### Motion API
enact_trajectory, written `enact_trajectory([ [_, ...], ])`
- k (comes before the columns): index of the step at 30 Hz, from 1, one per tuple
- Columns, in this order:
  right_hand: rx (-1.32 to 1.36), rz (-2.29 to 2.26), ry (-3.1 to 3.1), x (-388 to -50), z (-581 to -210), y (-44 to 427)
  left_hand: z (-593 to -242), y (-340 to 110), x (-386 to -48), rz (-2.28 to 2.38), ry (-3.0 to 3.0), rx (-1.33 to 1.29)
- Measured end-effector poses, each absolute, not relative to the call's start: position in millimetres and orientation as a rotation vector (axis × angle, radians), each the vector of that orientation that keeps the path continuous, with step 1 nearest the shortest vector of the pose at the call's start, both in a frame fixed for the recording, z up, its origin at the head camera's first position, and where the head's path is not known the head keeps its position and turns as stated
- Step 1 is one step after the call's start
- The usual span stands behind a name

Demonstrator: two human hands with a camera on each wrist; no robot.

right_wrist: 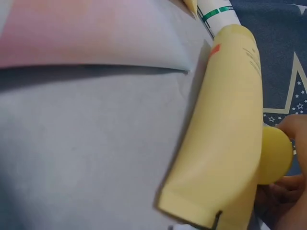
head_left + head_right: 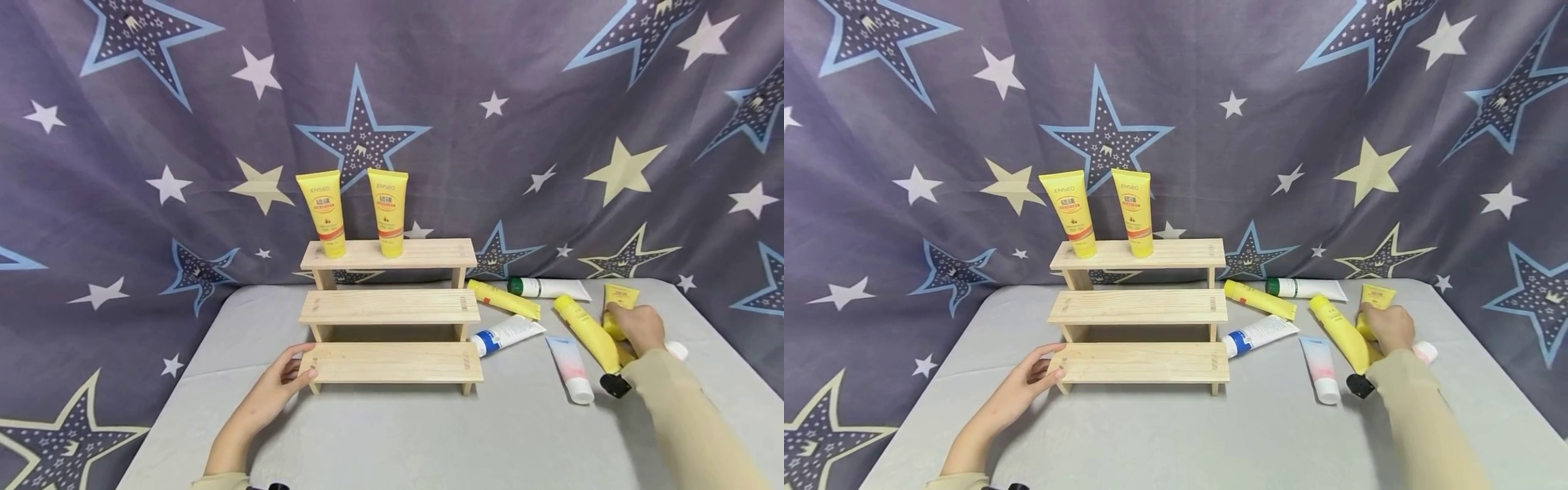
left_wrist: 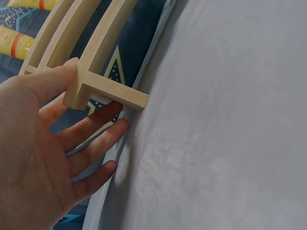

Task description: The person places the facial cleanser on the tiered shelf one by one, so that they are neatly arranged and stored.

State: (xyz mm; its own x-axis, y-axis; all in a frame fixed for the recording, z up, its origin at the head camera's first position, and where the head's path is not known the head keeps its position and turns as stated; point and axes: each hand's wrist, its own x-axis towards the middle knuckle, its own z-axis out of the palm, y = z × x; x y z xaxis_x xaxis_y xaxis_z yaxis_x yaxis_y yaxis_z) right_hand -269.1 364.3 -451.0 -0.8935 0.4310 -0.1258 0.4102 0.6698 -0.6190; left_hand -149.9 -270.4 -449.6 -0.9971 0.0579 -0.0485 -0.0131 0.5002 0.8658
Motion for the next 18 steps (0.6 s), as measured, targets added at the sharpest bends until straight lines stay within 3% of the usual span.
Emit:
enact_trajectory([
  [18, -0.883, 1.418, -2.511, -261.9, -448.4, 363.0, -449.1, -269.5, -149.5, 1.555, 2.653, 0.042],
])
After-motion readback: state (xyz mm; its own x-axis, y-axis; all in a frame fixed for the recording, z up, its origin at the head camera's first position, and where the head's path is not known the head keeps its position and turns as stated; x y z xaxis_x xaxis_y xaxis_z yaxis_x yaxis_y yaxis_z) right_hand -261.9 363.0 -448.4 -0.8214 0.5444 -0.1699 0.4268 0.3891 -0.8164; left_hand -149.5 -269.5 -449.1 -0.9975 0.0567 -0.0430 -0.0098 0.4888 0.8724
